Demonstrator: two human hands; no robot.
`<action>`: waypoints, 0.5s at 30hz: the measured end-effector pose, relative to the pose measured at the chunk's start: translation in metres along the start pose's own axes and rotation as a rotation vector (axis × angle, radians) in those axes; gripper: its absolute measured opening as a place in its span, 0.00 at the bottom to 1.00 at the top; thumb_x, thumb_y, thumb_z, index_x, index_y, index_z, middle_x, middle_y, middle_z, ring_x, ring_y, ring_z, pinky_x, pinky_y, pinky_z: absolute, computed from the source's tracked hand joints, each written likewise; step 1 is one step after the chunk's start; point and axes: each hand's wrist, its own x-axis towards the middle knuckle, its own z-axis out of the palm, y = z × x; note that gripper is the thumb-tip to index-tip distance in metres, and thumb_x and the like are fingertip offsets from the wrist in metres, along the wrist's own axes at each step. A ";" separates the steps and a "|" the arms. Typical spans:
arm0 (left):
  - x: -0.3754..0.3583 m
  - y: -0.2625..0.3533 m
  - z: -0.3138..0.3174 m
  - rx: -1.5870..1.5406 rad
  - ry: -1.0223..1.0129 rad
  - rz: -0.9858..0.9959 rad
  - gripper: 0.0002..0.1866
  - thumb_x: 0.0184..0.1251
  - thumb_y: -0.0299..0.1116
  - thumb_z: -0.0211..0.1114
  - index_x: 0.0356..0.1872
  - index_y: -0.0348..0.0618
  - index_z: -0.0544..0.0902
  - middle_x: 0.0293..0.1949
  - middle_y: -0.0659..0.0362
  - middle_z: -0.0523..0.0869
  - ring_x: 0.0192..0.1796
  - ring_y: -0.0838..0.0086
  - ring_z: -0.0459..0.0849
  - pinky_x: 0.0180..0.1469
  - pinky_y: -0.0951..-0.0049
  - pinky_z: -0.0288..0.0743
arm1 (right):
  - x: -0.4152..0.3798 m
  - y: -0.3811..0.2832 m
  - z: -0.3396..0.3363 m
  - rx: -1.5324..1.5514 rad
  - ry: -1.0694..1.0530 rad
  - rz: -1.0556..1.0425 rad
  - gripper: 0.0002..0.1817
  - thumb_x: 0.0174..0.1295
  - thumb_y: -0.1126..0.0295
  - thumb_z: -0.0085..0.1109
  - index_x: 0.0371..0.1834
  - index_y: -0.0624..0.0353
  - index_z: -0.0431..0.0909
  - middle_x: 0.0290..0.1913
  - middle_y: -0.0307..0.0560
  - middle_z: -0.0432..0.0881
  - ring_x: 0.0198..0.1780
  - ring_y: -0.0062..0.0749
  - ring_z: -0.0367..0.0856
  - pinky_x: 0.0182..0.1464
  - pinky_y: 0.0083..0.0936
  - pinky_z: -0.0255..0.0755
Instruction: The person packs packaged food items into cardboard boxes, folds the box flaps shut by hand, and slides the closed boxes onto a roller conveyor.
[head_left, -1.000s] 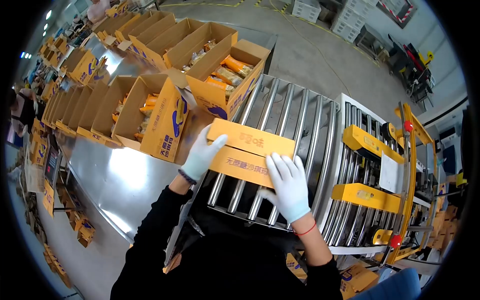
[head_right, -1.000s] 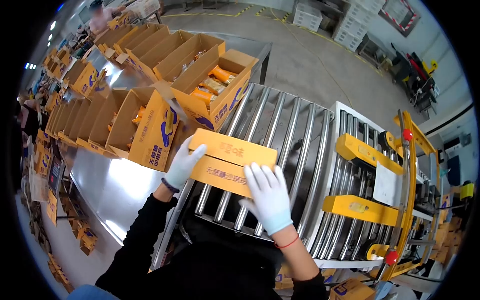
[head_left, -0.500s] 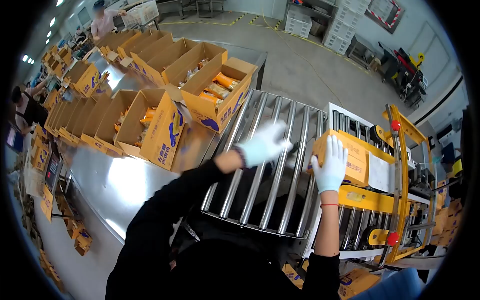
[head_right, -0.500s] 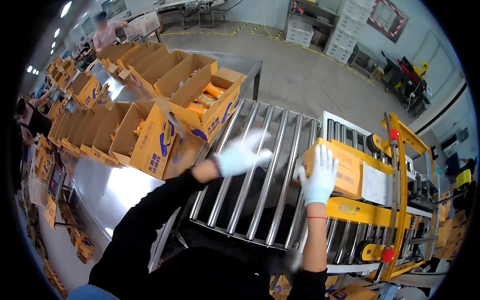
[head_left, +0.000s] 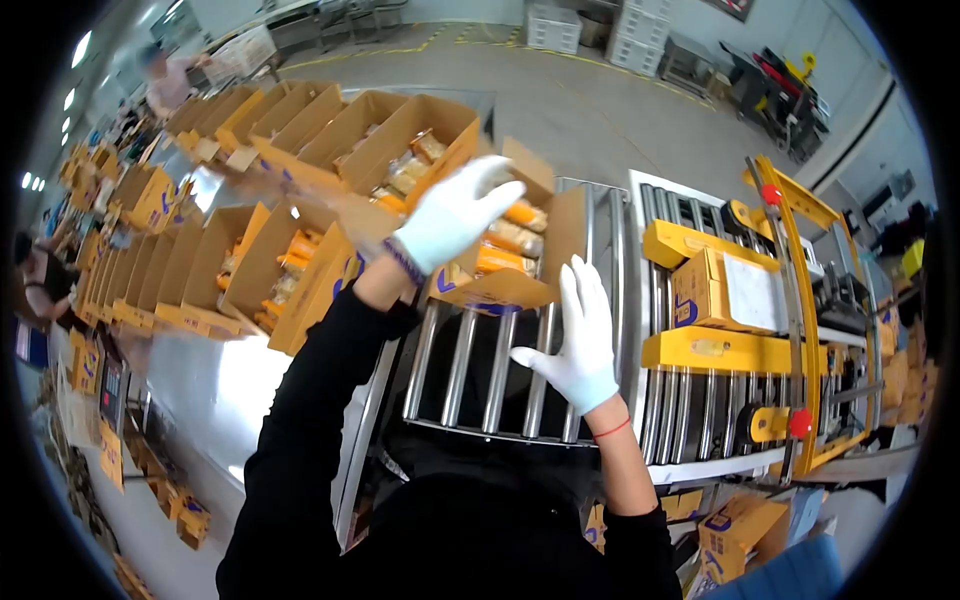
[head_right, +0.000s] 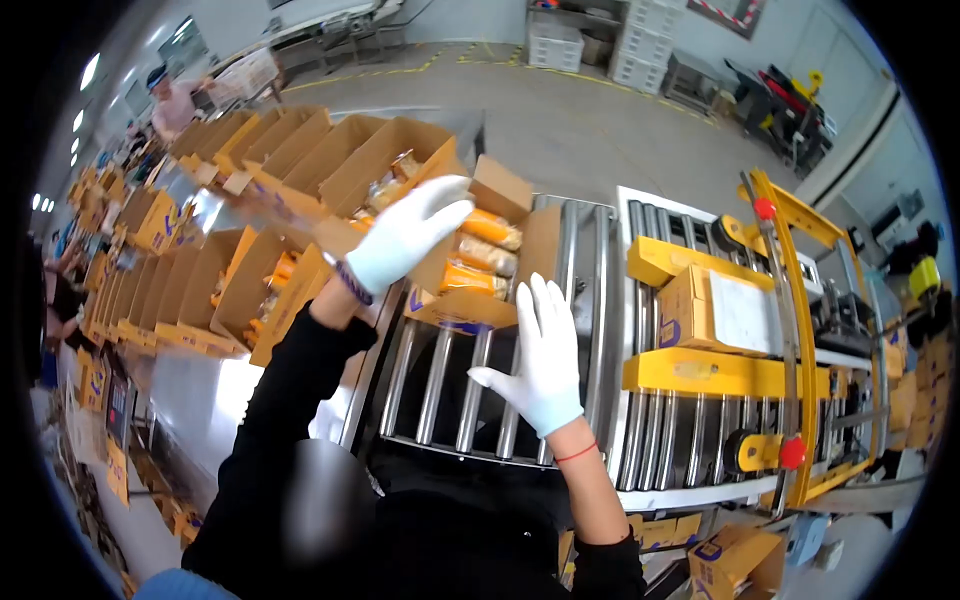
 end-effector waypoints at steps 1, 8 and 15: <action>0.004 -0.015 -0.003 0.393 0.145 0.061 0.36 0.68 0.42 0.70 0.75 0.41 0.72 0.61 0.43 0.83 0.64 0.49 0.81 0.69 0.56 0.75 | -0.001 0.007 0.009 -0.040 0.036 0.016 0.69 0.33 0.52 0.89 0.79 0.69 0.59 0.80 0.70 0.58 0.81 0.69 0.56 0.82 0.54 0.53; -0.032 -0.101 0.015 0.573 0.441 0.107 0.34 0.65 0.40 0.74 0.70 0.36 0.74 0.69 0.37 0.73 0.69 0.40 0.74 0.74 0.53 0.68 | 0.020 -0.005 0.052 -0.067 0.129 0.090 0.60 0.44 0.52 0.85 0.76 0.72 0.61 0.76 0.67 0.65 0.77 0.64 0.62 0.80 0.58 0.51; -0.109 -0.137 0.035 0.086 0.441 -0.143 0.18 0.77 0.30 0.66 0.63 0.33 0.80 0.57 0.45 0.85 0.58 0.55 0.86 0.64 0.63 0.78 | 0.051 -0.049 0.046 0.052 0.137 0.030 0.48 0.55 0.53 0.76 0.74 0.69 0.66 0.68 0.64 0.72 0.72 0.61 0.68 0.79 0.57 0.53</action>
